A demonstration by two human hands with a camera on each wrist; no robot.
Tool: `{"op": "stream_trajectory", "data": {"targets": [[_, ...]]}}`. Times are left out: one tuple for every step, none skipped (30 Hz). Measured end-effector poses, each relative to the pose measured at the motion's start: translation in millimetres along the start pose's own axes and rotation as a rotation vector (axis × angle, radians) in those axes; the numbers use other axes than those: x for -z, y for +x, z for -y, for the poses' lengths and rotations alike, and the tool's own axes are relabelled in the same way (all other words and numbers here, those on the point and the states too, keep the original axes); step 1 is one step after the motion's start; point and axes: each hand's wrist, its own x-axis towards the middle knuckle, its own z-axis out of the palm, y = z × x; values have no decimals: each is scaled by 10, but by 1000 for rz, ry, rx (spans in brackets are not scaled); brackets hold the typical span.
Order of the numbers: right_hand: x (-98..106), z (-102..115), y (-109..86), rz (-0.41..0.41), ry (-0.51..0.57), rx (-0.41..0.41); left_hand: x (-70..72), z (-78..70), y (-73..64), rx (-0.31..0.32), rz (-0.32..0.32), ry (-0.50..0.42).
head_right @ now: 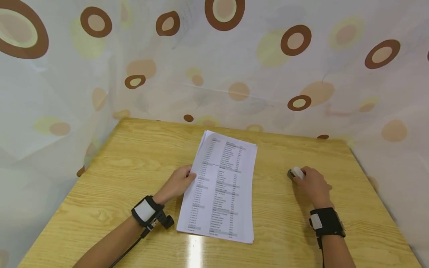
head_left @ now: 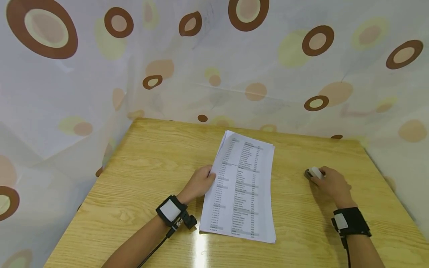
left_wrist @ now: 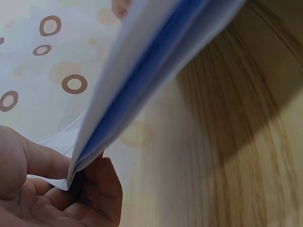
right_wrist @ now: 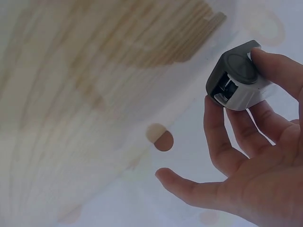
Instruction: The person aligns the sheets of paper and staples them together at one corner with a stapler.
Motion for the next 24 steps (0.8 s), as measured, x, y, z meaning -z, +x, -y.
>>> {"op": "stream_trajectory", "data": {"targets": [[-10, 18, 6, -3, 1, 3, -1, 1, -5, 1, 3, -2], [-19, 31, 13, -7, 2, 7, -2, 2, -11, 2, 6, -5], [-27, 45, 21, -12, -2, 10, -5, 6, -13, 1, 8, -9], [-32, 58, 30, -20, -5, 13, -9, 9, -13, 1, 9, -11], [-37, 75, 38, -27, -7, 18, -11, 15, -12, 0, 9, -12], [-42, 92, 47, -35, -11, 26, -13, 20, -9, 0, 10, -12], [-39, 111, 54, -36, -13, 28, -14, 23, -6, 2, 10, -11], [-38, 127, 63, -37, -18, 26, -14, 25, -3, 2, 11, -10], [-37, 145, 70, -38, -23, 24, -14, 27, 1, 3, 12, -10], [-33, 166, 75, -37, -25, 23, -12, 27, 3, 4, 11, -7], [-31, 189, 80, -33, -26, 24, -9, 22, 4, 7, 12, -4], [-26, 212, 83, -29, -27, 23, -8, 20, 7, 9, 13, -3], [-21, 231, 86, -24, -28, 20, -7, 19, 9, 10, 15, -1], [-21, 251, 92, -23, -29, 20, -5, 16, 11, 10, 17, 2], [-20, 268, 95, -20, -28, 20, -4, 12, 12, 11, 17, 4], [-19, 284, 99, -20, -27, 23, -4, 11, 15, 11, 17, 7], [-18, 295, 103, -20, -27, 25, -4, 10, 16, 9, 19, 7], [-17, 304, 108, -21, -29, 25, -5, 8, 16, 8, 21, 7], [-15, 313, 111, -23, -30, 27, -6, 5, 15, 9, 22, 7], [-18, 323, 118, -26, -33, 33, -7, 1, 12, 10, 23, 6], [-21, 334, 124, -27, -37, 39, -8, -2, 9, 11, 23, 4], [-25, 346, 132, -28, -38, 48, -10, -4, 4, 12, 23, 3], [-28, 362, 137, -27, -40, 53, -11, -5, -1, 13, 25, -1], [-32, 379, 143, -25, -40, 58, -12, -9, -7, 16, 24, -2]]}}
